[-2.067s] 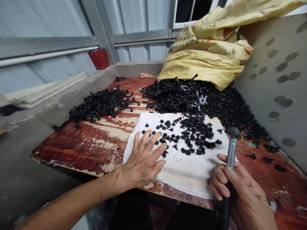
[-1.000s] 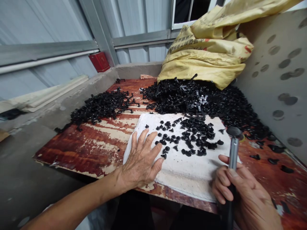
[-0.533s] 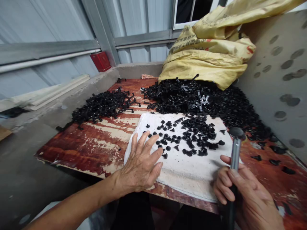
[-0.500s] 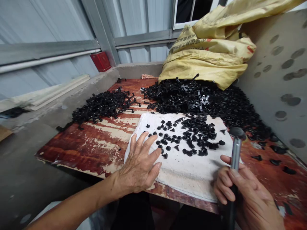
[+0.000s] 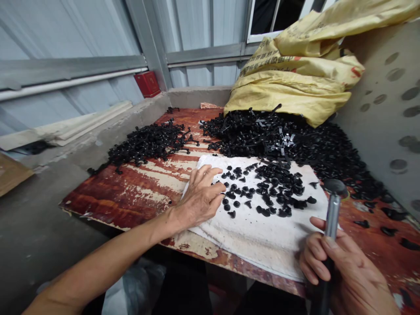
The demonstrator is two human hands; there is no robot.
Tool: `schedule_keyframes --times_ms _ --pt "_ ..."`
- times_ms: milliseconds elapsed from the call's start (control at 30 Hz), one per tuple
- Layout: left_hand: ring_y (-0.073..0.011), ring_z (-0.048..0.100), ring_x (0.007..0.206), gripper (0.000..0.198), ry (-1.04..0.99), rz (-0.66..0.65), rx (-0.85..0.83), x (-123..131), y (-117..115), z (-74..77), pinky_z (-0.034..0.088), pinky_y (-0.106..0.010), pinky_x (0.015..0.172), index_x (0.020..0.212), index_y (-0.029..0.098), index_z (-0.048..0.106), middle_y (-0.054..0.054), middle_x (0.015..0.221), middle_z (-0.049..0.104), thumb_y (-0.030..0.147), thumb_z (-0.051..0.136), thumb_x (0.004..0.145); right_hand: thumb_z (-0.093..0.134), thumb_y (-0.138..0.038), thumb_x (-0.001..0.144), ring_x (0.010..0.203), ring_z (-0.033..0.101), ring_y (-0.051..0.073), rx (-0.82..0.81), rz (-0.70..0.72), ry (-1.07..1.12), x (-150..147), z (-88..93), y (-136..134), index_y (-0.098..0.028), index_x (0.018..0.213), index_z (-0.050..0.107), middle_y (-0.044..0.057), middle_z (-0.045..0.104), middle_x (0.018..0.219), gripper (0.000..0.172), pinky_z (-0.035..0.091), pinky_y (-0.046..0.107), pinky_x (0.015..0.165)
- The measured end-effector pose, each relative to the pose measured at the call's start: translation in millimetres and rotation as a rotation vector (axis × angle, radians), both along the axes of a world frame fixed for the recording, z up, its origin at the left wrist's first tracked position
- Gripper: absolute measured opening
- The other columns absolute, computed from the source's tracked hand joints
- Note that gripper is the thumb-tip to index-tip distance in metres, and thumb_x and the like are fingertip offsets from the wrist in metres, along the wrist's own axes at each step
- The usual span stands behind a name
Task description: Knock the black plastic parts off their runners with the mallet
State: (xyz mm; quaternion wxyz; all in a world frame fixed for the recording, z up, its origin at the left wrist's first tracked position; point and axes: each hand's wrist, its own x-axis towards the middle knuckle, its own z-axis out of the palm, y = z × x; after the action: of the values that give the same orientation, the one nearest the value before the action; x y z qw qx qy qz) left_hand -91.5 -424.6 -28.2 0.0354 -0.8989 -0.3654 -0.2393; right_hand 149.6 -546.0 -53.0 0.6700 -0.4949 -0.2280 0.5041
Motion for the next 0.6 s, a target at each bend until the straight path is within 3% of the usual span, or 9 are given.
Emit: schedule_keyframes --times_ms 200,367,500,600 --pt "-0.0315 0.04 0.125 0.023 0.075 0.006 0.019 -4 5 2.2 0.037 -0.054 0.101 0.081 0.016 0.067 -0.013 0.127 0.057 0.006 0.047 0.086 0.081 -0.037 0.068 0.042 0.04 0.006 -0.02 -0.035 0.032 -5 4.8 0 -0.024 0.097 0.067 -0.005 0.046 0.059 0.034 0.037 0.018 0.036" --pt "-0.0299 0.04 0.126 0.021 0.081 0.036 0.002 -19 8 4.8 0.037 -0.052 0.101 0.087 0.018 0.067 -0.013 0.126 0.057 0.009 0.048 0.087 0.083 -0.038 0.064 0.041 0.038 0.006 -0.053 -0.049 0.056 -3 2.0 1 -0.024 0.097 0.068 -0.005 0.044 0.059 0.039 0.037 0.018 0.033" --pt "-0.026 0.044 0.122 0.016 -0.008 0.084 -0.026 -29 -1 4.8 0.039 -0.048 0.102 0.09 0.018 0.065 -0.012 0.124 0.056 0.015 0.049 0.09 0.081 -0.037 0.069 0.042 0.039 0.006 -0.065 -0.046 0.072 -2 -0.4 1 -0.025 0.101 0.068 -0.005 0.044 0.06 0.036 0.038 0.018 0.034" --pt "-0.029 0.043 0.124 0.012 0.021 0.105 0.008 -30 -14 0.8 0.038 -0.051 0.103 0.085 0.017 0.064 -0.013 0.125 0.056 0.016 0.052 0.088 0.082 -0.037 0.067 0.042 0.038 0.006 -0.056 -0.053 0.056 -3 0.4 1 -0.024 0.099 0.068 -0.005 0.043 0.059 0.037 0.038 0.018 0.033"
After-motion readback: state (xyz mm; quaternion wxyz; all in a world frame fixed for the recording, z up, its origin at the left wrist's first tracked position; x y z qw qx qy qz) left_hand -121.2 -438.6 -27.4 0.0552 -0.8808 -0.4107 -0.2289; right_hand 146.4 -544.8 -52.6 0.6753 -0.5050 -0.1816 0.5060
